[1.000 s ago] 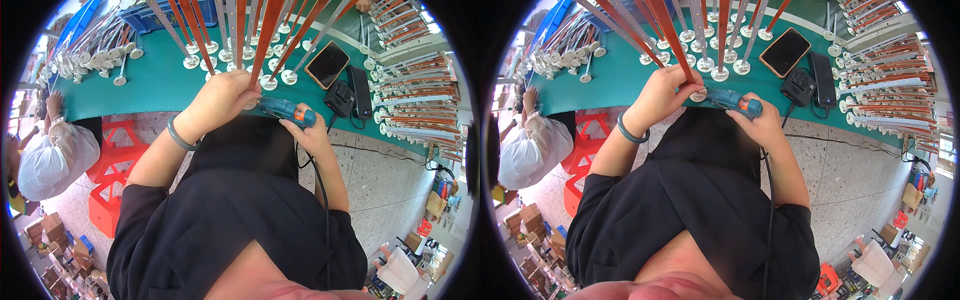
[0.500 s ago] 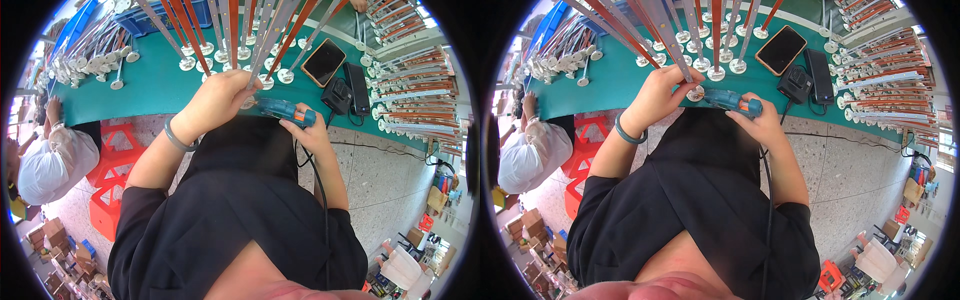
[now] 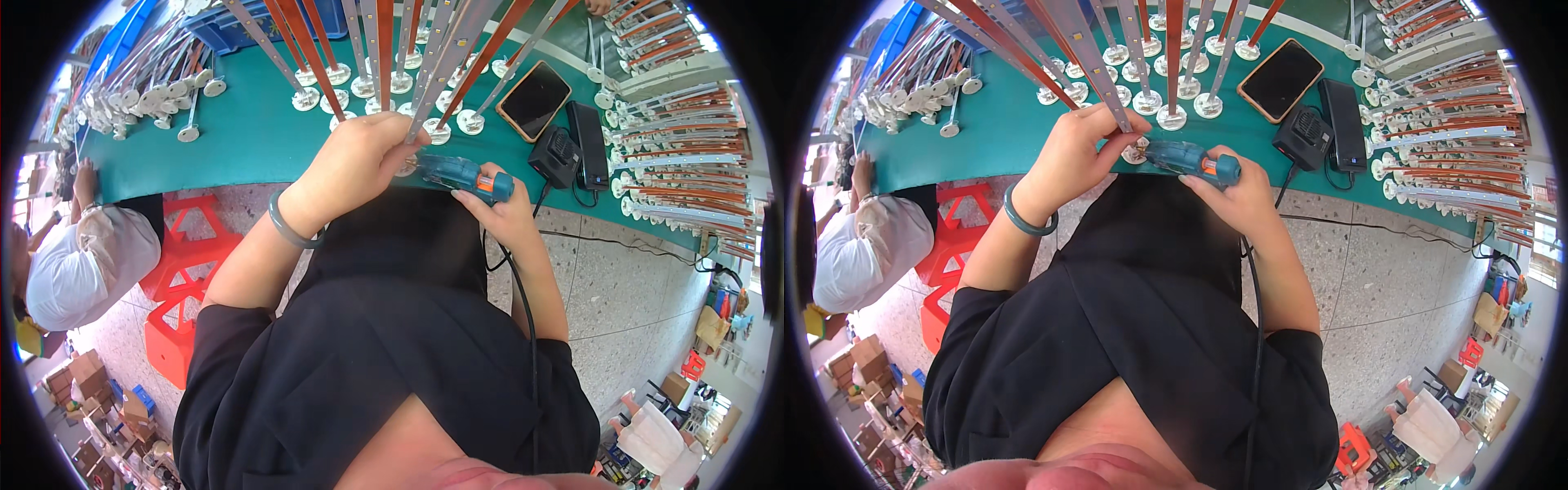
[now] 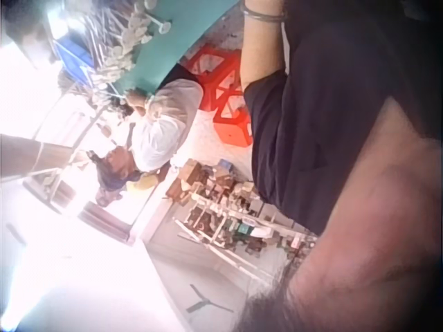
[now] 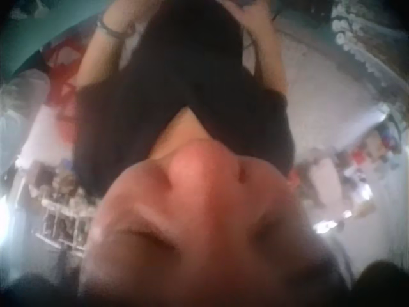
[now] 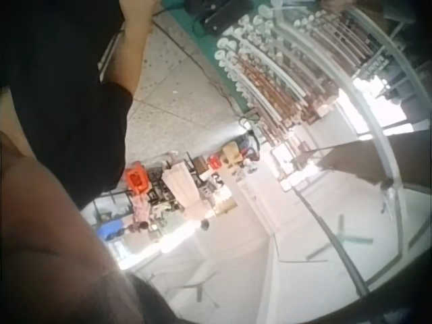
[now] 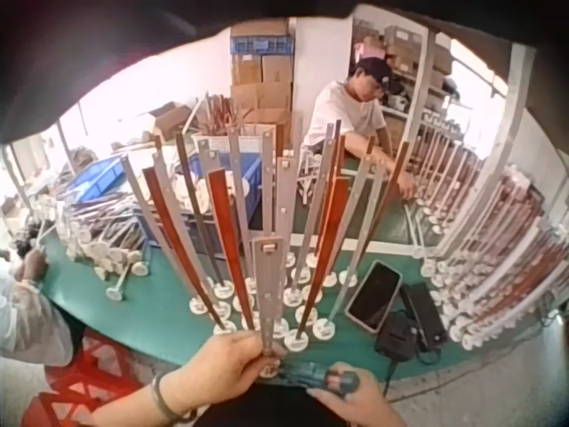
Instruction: The person assembles lighting components by picking up circular bases with attached LED strips, applying adhesive to them with a hot glue gun, and positioning them upright on the workbench.
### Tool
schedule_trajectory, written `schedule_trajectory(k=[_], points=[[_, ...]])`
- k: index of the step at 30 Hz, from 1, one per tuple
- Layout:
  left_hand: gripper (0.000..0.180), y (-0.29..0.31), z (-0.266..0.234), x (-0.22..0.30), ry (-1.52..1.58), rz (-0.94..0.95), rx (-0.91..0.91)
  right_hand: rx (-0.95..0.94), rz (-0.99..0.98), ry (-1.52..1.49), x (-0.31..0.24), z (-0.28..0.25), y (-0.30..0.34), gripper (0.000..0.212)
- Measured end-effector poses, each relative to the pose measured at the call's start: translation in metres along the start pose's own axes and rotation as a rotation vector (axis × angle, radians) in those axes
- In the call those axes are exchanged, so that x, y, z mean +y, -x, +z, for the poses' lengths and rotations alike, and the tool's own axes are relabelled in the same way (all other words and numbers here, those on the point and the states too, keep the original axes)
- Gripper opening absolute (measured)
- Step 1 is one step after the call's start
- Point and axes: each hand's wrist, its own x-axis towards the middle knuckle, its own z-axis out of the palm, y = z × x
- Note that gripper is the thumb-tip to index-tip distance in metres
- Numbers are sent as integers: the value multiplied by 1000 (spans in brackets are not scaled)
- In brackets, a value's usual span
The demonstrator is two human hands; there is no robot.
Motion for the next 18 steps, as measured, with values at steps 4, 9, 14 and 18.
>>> schedule_trajectory(k=[4,9,14,18], points=[[9,0,-1,0,-1,-13,-4,10,-14,2,-1,1,0,28],[12,1,-2,0,-1,-21,-15,14,0,25,-2,0,2,26],[14,1,-2,1,-7,-35,-27,6,19,34,-7,-4,2,25],[13,0,-2,1,-5,-34,-20,3,43,61,-11,-6,1,26]])
